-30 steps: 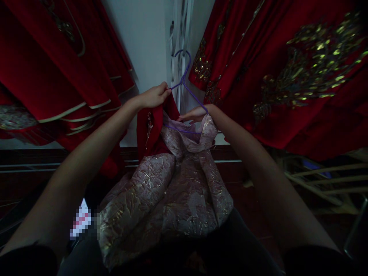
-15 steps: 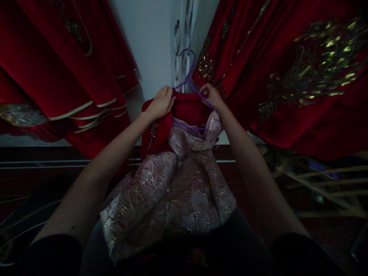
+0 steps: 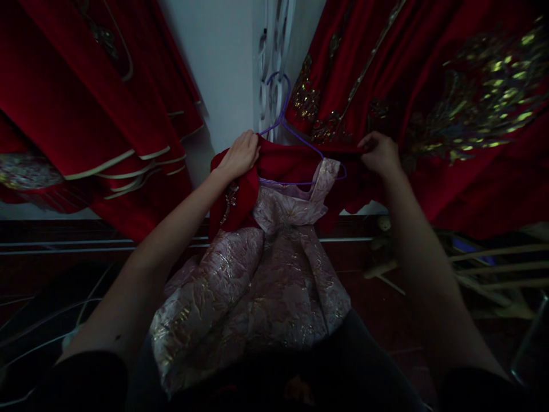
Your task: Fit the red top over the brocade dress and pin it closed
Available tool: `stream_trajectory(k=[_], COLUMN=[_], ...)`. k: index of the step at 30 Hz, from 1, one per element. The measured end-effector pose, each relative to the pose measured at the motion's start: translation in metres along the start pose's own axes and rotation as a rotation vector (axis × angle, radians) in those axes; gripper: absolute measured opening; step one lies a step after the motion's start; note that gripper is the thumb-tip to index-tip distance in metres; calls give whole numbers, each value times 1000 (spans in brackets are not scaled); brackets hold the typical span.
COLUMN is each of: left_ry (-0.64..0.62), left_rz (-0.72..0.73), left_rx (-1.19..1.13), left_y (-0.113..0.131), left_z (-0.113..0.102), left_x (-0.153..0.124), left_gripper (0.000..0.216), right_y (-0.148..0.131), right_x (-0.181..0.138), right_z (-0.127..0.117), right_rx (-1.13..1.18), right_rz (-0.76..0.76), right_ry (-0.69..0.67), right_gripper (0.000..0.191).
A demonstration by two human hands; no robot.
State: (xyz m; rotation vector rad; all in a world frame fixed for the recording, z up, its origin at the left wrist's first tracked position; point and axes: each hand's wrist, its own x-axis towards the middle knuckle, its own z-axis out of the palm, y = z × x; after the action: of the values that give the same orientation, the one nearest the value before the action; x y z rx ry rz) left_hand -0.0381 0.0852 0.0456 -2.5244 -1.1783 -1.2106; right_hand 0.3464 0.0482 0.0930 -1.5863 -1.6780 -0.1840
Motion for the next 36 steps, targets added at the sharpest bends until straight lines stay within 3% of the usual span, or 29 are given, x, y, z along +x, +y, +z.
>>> stream_trajectory(k=[6, 11, 15, 19, 23, 27, 33, 36], left_ry=[-19, -4, -15, 10, 70, -13, -39, -80], left_rz=[12, 15, 12, -26, -103, -201, -211, -203], left_rx=[107, 82, 82, 82, 106, 83, -32, -131], left_y=[8, 9, 9, 16, 23, 21, 37, 53], left_z=[-2, -3, -4, -5, -11, -17, -2, 12], left_x=[-3, -6, -7, -12, -27, -40, -43, -45], left_gripper=[26, 27, 30, 34, 36, 37, 29, 29], right_y=[-11, -6, 11, 14, -5, -30, -75, -115], right_x=[-24, -37, -39, -45, -59, -73, -90, -103], right_z=[-38, -41, -40, -37, -14, 23, 86, 116], right_rx=[-73, -92, -360, -256, 120, 364, 495, 613], right_rz=[129, 135, 17, 0, 85, 62, 168, 70], right_ry=[-197, -515, -432, -222, -129, -183, 125, 3], right_gripper=[27, 44, 43, 38, 31, 12, 25, 27])
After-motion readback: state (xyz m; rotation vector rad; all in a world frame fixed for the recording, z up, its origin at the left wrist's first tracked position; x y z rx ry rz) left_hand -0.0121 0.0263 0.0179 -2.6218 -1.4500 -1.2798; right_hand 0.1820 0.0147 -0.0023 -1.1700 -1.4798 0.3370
